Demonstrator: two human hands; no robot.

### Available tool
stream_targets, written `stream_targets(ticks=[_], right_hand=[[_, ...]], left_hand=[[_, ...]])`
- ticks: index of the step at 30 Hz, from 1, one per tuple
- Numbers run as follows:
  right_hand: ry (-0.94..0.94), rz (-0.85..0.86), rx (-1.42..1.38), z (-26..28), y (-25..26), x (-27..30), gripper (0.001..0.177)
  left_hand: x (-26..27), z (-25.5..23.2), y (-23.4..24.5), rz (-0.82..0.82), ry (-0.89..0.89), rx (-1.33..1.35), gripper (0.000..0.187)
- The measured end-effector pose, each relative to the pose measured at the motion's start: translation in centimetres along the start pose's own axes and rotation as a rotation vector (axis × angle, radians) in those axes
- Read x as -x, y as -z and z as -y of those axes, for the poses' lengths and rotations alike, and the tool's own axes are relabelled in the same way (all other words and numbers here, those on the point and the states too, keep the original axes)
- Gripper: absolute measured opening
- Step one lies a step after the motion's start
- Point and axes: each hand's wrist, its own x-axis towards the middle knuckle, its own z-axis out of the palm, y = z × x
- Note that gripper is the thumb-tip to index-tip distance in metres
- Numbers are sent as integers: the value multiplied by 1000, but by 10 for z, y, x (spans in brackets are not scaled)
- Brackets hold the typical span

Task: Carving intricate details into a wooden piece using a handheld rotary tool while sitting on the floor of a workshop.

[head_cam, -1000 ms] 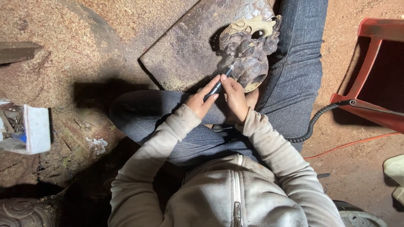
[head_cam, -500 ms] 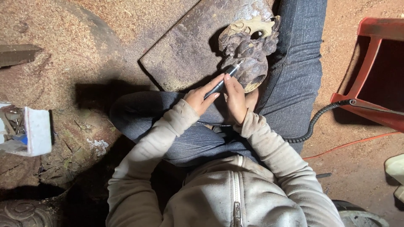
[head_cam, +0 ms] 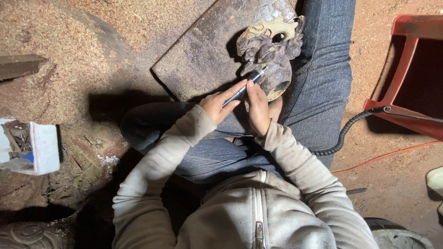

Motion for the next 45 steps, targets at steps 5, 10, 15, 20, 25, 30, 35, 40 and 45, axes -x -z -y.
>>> stream_targets(ticks=[5,10,15,20,25,30,35,40,45], right_hand=[[-2,-11,-78,-10,3,0,32],[-35,-14,-132,-8,3,4,33],[-69,-40,-205,-7,0,-9,33],[-143,-56,-228,12,-3,-8,40],[-164,-59,-282,24,-7,-4,44],[-187,-60,-303,8,-1,-6,47],[-163,-56,-321,15,-3,-10,54],[-160,-59,-315,34,-12,-7,59],[-170,-35,-286,39,-13,-9,64]], left_hand=[[-3,-7,21,73,-38,-108,53],[0,-28,34,106,-25,-82,53],[-24,-16,18,95,-113,-184,56],[-32,-19,28,194,-79,-329,58],[-36,-43,46,313,-17,-469,60],[-35,-84,75,519,141,-449,58],[-41,-74,66,491,143,-451,57],[-38,-77,72,480,128,-436,56],[-36,-47,48,309,21,-466,53]])
